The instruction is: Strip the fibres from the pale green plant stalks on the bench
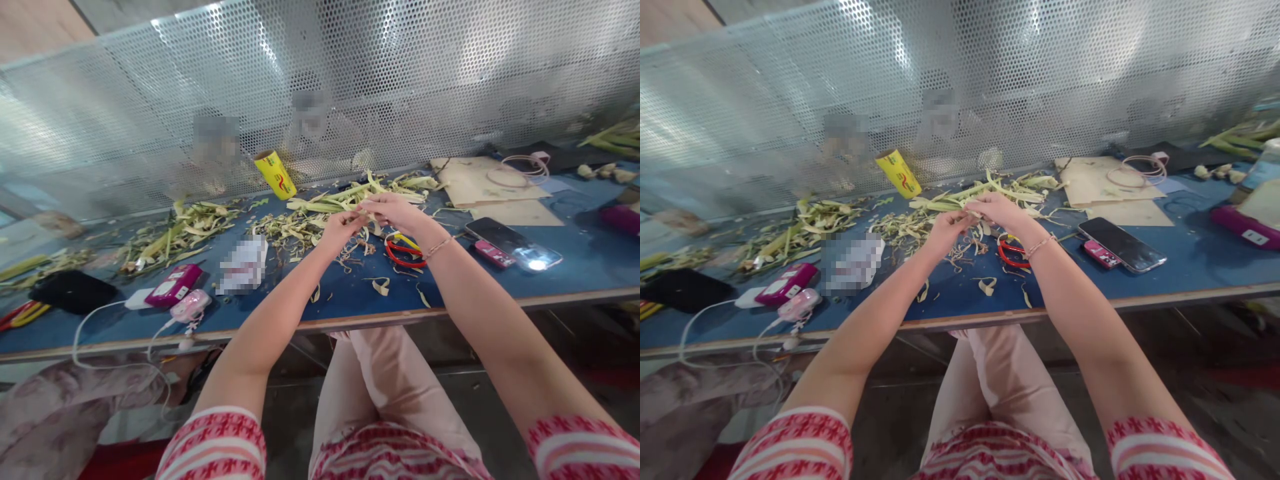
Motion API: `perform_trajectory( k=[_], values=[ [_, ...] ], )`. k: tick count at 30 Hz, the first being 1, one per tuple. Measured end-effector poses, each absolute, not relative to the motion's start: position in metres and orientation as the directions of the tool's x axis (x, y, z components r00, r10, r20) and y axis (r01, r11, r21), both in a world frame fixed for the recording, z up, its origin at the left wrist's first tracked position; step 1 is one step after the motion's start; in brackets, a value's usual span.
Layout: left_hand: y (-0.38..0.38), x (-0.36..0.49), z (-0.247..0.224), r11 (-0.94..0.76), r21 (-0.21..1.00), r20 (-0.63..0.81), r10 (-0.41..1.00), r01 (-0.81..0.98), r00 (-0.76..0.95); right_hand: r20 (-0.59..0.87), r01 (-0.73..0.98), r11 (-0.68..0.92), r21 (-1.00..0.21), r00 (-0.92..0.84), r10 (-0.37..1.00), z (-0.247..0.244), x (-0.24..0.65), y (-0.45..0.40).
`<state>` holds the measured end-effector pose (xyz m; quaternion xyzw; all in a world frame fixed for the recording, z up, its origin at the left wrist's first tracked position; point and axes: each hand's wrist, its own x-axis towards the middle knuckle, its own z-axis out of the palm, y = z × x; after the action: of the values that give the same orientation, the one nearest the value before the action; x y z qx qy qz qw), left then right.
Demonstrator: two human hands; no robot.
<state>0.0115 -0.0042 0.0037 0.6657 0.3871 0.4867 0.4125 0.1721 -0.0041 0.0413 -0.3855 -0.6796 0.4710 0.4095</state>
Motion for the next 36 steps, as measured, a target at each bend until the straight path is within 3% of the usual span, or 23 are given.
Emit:
perform_trajectory(
  k=[3, 6, 10, 13, 17, 21, 25, 28, 36],
  values=[
    [-0.002, 0.014, 0.003, -0.247, 0.969, 0.248, 0.953, -0.024, 0.172, 0.329, 0.242, 0.432, -0.869, -0.370, 0.869, 0.039, 0.173, -0.002],
    [-0.003, 0.015, 0.006, -0.155, 0.979, 0.172, 0.977, -0.130, 0.127, 0.343, 0.348, 0.487, -0.801, -0.400, 0.850, 0.038, 0.172, -0.001],
    [-0.004, 0.014, 0.011, -0.073, 0.982, 0.088, 0.993, -0.173, 0.081, 0.302, 0.426, 0.442, -0.790, -0.357, 0.884, 0.034, 0.169, 0.000],
    [-0.004, 0.013, 0.011, -0.069, 0.983, 0.083, 0.994, -0.171, 0.077, 0.209, 0.393, 0.307, -0.866, -0.272, 0.939, 0.033, 0.168, 0.002],
    [-0.001, 0.012, 0.008, -0.084, 0.986, 0.096, 0.992, -0.141, 0.080, -0.035, 0.307, 0.028, -0.951, -0.200, 0.979, 0.039, 0.167, -0.001],
    [0.001, 0.011, 0.005, -0.131, 0.984, 0.141, 0.987, -0.122, 0.076, -0.273, 0.169, -0.230, -0.959, -0.307, 0.912, 0.043, 0.168, -0.008],
    [-0.001, 0.011, 0.007, -0.161, 0.978, 0.171, 0.983, -0.130, 0.072, -0.274, -0.094, -0.340, -0.936, -0.411, 0.869, 0.040, 0.166, -0.007],
    [-0.002, 0.011, 0.008, -0.168, 0.976, 0.181, 0.980, -0.140, 0.085, -0.262, -0.242, -0.370, -0.897, -0.386, 0.885, 0.035, 0.162, -0.002],
    [0.000, 0.009, 0.005, -0.153, 0.977, 0.178, 0.969, -0.148, 0.173, -0.166, -0.452, -0.228, -0.862, -0.173, 0.971, 0.030, 0.157, 0.005]
  ],
)
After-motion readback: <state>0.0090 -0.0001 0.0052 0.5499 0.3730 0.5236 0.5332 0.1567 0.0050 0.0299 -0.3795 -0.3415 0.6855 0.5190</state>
